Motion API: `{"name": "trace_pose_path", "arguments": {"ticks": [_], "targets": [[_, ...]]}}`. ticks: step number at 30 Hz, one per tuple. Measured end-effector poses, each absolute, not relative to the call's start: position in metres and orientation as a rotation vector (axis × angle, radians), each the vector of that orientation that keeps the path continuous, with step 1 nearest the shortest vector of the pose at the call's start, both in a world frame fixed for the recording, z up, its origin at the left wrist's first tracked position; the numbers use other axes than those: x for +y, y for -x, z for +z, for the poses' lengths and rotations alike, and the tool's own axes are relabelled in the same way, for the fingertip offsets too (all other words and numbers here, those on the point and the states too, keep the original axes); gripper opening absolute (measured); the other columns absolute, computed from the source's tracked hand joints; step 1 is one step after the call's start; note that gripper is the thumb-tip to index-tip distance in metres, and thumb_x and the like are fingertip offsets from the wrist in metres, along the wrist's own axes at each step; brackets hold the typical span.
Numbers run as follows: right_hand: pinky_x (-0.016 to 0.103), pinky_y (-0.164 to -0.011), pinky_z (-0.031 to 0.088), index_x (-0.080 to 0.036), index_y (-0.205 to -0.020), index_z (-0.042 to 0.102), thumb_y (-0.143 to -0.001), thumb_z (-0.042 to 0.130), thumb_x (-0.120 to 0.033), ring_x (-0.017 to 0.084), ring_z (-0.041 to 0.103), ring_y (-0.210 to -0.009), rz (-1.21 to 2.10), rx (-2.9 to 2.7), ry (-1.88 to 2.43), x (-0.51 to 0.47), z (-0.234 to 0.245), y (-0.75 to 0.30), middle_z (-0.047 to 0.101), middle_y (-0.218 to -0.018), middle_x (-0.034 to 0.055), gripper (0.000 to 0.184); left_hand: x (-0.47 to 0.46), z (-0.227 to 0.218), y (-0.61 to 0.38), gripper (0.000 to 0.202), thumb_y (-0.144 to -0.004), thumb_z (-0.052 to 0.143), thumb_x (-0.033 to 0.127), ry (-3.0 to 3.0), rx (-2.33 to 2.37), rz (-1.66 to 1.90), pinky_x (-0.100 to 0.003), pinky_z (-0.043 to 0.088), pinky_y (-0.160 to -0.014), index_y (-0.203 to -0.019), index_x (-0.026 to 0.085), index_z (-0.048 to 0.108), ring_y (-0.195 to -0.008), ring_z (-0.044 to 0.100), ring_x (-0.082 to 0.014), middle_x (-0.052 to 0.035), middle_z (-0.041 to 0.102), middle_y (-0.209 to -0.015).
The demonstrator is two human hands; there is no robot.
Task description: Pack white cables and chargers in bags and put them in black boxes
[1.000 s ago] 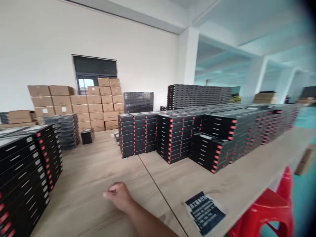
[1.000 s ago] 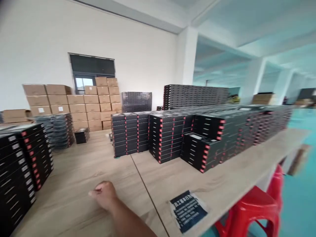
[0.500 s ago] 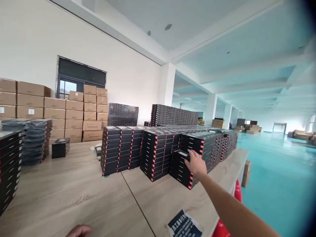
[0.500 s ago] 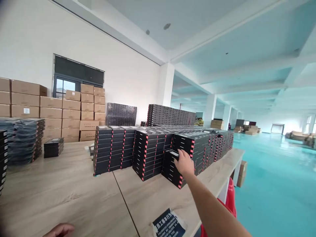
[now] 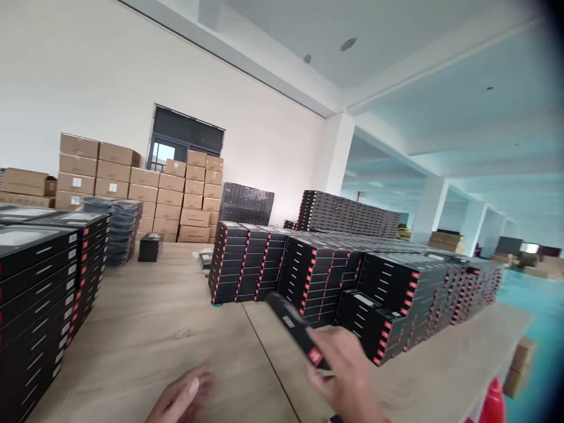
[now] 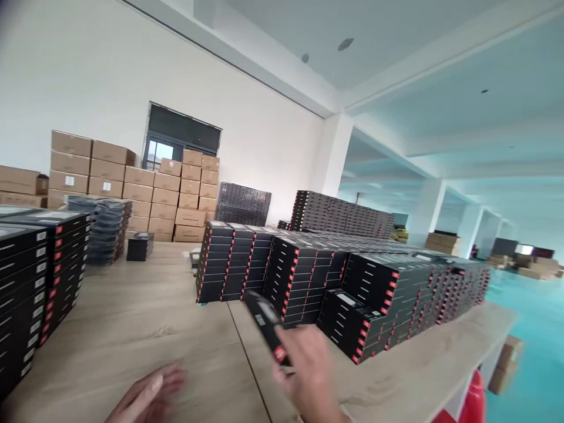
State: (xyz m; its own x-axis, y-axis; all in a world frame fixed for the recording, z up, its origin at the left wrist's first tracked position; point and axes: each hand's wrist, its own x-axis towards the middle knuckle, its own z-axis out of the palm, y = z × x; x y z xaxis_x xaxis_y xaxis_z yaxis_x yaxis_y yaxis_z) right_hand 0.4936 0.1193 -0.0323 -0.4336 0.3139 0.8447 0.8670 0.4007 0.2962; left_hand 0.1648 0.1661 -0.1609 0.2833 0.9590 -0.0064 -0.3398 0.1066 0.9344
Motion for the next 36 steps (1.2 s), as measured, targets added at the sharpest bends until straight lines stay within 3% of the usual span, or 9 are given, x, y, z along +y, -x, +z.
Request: {"name": "trace_pose_path", "arguments": {"ticks": [3,7,10,15,18,22,25,31,36], "targets": [[0.045,-0.086,0.050,-0.026,-0.136,0.049,-0.078,0.062,-0.027,0.025,0.065,-0.079,-0.694,-2.244,0.656,0.130,-0.065,-0.387,0.073,-0.090,0.0066,0.059,0.162,-0.143,-0.158,0.075,-0.069,0.057,0.077,-0.750,0.447,1.148,-0.050,0.041,-0.103,-0.122,0.025,0.063,-0.125,0.054,-0.0322,-0.0138,0.061,-0.133],[0.048,-0.102,0.042,-0.031,-0.131,0.056,-0.083,0.065,-0.042,0.028,0.062,-0.103,-0.117,-2.380,0.480,0.157,-0.091,-0.291,0.069,-0.112,0.0081,0.050,0.163,-0.121,-0.123,0.039,-0.080,0.062,0.049,-0.428,0.512,1.321,-0.043,0.050,-0.095,-0.092,0.013,0.070,-0.088,0.071,-0.0271,-0.0114,0.076,-0.090],[0.050,-0.109,0.034,-0.028,-0.138,0.049,-0.080,0.064,-0.056,0.032,0.045,-0.131,0.541,-2.077,0.708,0.182,-0.102,-0.267,0.050,-0.142,0.0116,0.066,0.164,-0.114,-0.096,0.027,-0.080,0.063,0.035,-0.321,0.575,1.457,-0.043,0.055,-0.085,-0.093,0.012,0.068,-0.071,0.071,-0.0249,-0.0088,0.076,-0.080],[0.036,-0.072,0.054,-0.018,-0.113,0.066,-0.079,0.063,-0.057,0.026,0.069,-0.088,1.556,-1.701,0.752,0.194,-0.126,-0.258,0.073,-0.098,0.0109,0.052,0.164,-0.106,-0.086,0.034,-0.079,0.061,0.042,-0.421,0.611,1.414,-0.042,0.057,-0.073,-0.090,0.010,0.067,-0.068,0.071,-0.0270,-0.0121,0.075,-0.077],[0.030,-0.057,0.050,-0.015,-0.099,0.068,-0.078,0.065,-0.052,0.021,0.066,-0.065,1.460,-1.641,0.796,0.185,-0.134,-0.252,0.072,-0.079,0.0072,0.042,0.168,-0.099,-0.093,0.048,-0.074,0.069,0.047,-0.604,0.788,1.562,-0.039,0.057,-0.075,-0.107,0.013,0.063,-0.079,0.071,-0.0271,-0.0113,0.074,-0.089],[0.033,-0.069,0.051,-0.020,-0.098,0.069,-0.078,0.065,-0.035,0.024,0.065,-0.076,0.761,-1.781,1.036,0.179,-0.129,-0.248,0.072,-0.087,0.0070,0.025,0.173,-0.094,-0.103,0.093,-0.061,0.083,0.034,-0.774,1.002,1.874,-0.032,0.046,-0.100,-0.141,0.024,0.037,-0.126,0.054,-0.0262,-0.0112,0.058,-0.135],[0.036,-0.077,0.051,-0.023,-0.103,0.069,-0.072,0.068,-0.027,0.026,0.065,-0.079,0.491,-1.972,1.063,0.177,-0.122,-0.247,0.072,-0.089,0.0067,0.032,0.170,-0.095,-0.103,0.104,-0.066,0.080,0.037,-0.898,1.105,1.874,-0.038,0.041,-0.106,-0.149,0.024,0.018,-0.128,0.051,-0.0265,-0.0125,0.050,-0.141],[0.040,-0.095,0.048,-0.024,-0.132,0.054,-0.092,0.050,-0.042,0.026,0.063,-0.108,1.059,-1.664,0.750,0.177,-0.115,-0.254,0.067,-0.118,0.0109,0.044,0.155,-0.094,-0.094,0.083,-0.071,0.069,0.023,-1.778,1.557,1.741,-0.054,0.025,-0.116,-0.143,0.026,0.028,-0.133,0.044,-0.0295,-0.0099,0.046,-0.142],[0.039,-0.097,0.047,-0.024,-0.125,0.060,-0.084,0.061,-0.025,0.024,0.063,-0.105,1.255,-1.632,0.712,0.182,-0.108,-0.266,0.069,-0.111,0.0071,0.041,0.143,-0.095,-0.101,0.098,-0.053,0.053,-0.002,-2.441,1.588,1.149,-0.058,0.003,-0.119,-0.142,0.031,0.032,-0.130,0.045,-0.0261,-0.0057,0.053,-0.135]]}}
